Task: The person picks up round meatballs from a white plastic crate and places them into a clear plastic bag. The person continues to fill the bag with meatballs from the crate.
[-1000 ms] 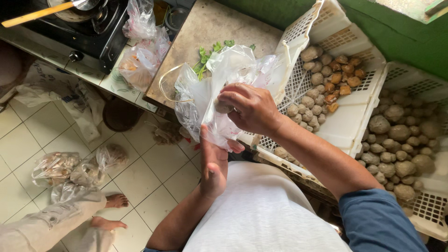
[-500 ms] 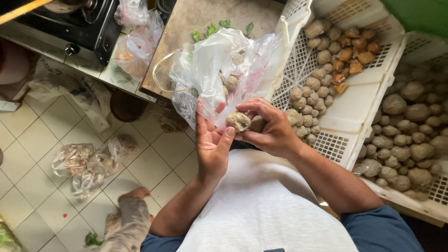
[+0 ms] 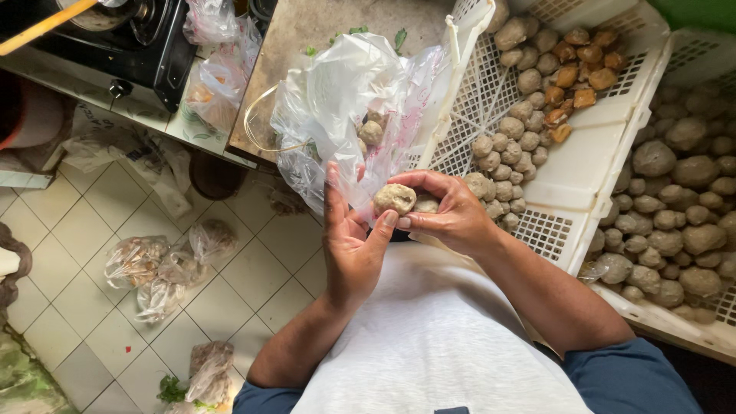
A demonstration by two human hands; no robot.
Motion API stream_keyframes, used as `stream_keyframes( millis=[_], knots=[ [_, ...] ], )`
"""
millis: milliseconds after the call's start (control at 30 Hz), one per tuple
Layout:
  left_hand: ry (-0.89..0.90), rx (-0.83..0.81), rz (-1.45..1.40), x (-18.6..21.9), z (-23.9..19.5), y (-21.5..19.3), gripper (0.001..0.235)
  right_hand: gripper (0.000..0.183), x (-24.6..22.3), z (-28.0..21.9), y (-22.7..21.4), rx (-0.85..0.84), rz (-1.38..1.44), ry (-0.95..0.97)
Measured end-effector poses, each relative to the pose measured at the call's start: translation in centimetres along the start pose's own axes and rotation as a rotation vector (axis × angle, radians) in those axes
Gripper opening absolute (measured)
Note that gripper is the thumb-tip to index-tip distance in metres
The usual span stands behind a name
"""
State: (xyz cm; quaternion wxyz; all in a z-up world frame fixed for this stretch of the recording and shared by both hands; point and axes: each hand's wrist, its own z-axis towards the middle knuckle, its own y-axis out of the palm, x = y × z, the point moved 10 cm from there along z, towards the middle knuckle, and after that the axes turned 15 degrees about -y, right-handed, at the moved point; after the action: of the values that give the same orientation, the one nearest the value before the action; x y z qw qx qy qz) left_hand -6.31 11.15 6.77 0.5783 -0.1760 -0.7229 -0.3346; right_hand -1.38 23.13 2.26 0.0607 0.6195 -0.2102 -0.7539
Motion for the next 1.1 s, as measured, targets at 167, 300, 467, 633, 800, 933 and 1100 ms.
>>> stream_keyframes(
  millis=[167,300,467,633,800,933,1100],
  knots=[
    [0.080,0.054,0.281,0.8,-0.8,-0.1,0.083,0.061,-1.1,0.5,1.3,-0.092,0.040,-0.060],
    [-0.026,0.057,0.274,-0.8,-1.5,-1.7,0.088,0.053,0.4,1.2,1.1,-0.070,0.170,0.170],
    [0.042,-0.041,0.063,-1.6,-1.7,-2.5,0.107,0.046,1.6,5.1,2.3,0.028,0.405,0.298],
    [0.098,-0.026,0.082,-0.9,-1.7,-2.2,0.112,0.049,4.9,10.1,1.8,0.289,0.188,0.374],
    [0.072,-0.082,0.032,-0.5,-0.8,-1.3,0.115,0.040,1.4,10.1,-2.2,0.163,-0.026,0.116],
    [0.036,-0.162,0.097,-2.1,0.3,1.5,0.113,0.023,-6.3,5.9,-11.8,0.129,-0.159,-0.147],
    [0.091,-0.175,0.164,-2.8,1.7,3.9,0.104,0.011,-8.1,-0.7,-24.2,0.473,-0.786,-0.086]
  ],
)
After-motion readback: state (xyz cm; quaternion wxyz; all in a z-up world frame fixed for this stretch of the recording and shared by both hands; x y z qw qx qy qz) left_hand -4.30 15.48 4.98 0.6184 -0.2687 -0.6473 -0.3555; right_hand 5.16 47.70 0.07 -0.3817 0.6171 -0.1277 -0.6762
